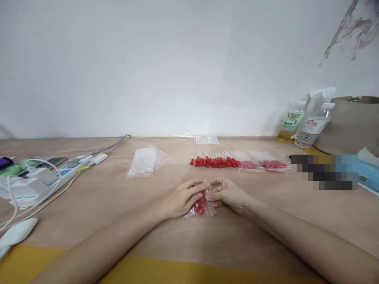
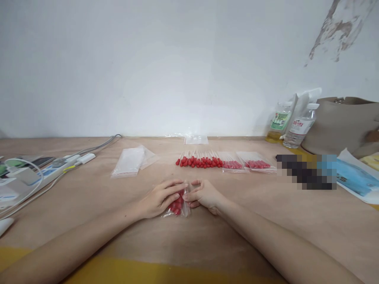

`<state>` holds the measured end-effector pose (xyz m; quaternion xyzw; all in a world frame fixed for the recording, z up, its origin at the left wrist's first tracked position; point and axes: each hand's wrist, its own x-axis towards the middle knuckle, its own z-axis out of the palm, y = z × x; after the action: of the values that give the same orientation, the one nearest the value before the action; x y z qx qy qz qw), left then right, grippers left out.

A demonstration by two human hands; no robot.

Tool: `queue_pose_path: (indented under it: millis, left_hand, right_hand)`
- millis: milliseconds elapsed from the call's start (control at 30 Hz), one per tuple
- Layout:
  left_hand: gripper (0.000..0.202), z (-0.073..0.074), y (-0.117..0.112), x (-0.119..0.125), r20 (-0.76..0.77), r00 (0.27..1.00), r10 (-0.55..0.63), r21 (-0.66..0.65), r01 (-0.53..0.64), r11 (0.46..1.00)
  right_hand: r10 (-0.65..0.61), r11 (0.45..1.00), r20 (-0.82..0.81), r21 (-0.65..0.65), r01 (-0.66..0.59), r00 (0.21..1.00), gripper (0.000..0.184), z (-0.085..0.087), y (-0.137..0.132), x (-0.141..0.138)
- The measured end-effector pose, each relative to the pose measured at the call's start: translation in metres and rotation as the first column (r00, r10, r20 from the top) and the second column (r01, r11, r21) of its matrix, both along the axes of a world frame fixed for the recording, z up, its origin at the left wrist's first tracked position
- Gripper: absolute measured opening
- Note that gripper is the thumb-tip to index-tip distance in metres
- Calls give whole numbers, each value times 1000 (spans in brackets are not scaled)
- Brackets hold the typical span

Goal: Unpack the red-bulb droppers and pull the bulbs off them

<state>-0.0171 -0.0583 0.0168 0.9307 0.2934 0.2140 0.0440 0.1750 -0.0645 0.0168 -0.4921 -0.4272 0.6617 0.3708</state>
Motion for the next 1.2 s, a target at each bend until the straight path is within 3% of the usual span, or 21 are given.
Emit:
queue_pose_path:
  millis: [167, 267, 467, 667, 967, 1200]
  left_hand:
    - [29, -3, 11, 2, -39, 996, -74, 265, 82, 961]
    - [23, 2, 12, 3, -37, 990, -136, 354, 140, 925]
    - [23, 8, 12, 5, -128, 977, -171, 375, 207, 903]
    - [16, 4, 18, 1, -105, 965, -239, 412, 261, 873]
    - [21, 8, 13, 0, -224, 952, -207, 442, 288, 850]
    - [21, 5, 14, -3, -161, 972, -172, 408, 224, 885]
  right_hand:
    - [23, 999, 15, 26, -23, 1000, 66, -5, 0, -3]
    - [70, 995, -11, 69, -69, 997, 65, -7, 1, -4]
    - [168, 971, -108, 190, -146, 980, 59, -10, 0, -5]
    - [132, 986, -108, 120, -119, 985, 62, -4, -4, -7]
    - [105, 989, -82, 112, -96, 991, 48, -9, -1, -7]
    - [189, 925, -3, 337, -177, 982, 22, -13, -5, -7]
